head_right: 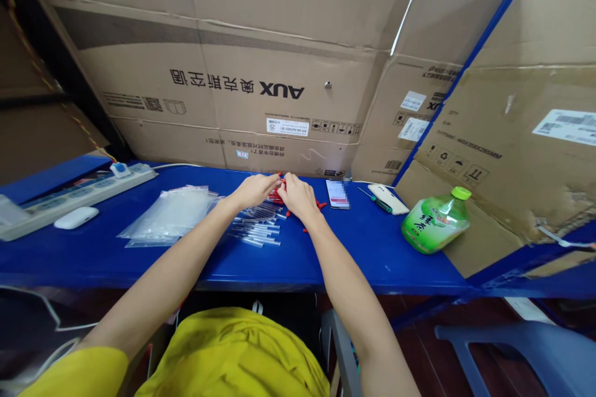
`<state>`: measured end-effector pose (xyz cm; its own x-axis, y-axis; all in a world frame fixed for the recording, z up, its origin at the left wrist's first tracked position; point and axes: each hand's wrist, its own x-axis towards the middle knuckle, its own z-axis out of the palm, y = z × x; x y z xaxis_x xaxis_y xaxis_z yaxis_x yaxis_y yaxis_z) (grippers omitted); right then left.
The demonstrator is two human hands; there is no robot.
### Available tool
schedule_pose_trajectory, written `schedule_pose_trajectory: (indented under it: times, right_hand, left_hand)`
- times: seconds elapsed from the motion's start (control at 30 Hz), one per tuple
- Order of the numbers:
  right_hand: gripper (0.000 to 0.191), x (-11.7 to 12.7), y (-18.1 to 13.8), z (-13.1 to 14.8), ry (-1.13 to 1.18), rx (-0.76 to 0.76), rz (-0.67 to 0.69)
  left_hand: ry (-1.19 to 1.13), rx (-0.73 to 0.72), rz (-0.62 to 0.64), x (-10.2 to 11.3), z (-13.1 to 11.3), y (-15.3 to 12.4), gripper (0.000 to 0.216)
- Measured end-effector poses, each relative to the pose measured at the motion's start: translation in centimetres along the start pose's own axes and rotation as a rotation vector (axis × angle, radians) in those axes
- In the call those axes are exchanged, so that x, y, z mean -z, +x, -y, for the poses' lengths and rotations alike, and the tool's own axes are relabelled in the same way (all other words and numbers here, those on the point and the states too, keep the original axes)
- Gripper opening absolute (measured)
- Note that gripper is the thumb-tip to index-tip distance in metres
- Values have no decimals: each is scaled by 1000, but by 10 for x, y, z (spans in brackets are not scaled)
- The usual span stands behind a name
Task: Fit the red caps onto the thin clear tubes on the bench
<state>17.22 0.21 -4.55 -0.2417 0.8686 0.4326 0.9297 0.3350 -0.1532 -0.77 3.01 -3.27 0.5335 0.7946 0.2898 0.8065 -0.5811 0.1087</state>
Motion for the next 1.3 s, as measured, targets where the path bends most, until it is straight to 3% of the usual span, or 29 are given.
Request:
schedule_pose_trajectory:
  times: [0.67,1.3]
  right_hand:
    - [20,3,1,7,-122,-40,32]
    - [24,2,4,5,-108,-44,50]
  left_hand:
    - [-144,-30,-81,-12,4,7,41]
    - [-372,-78,-85,-6,0,11,45]
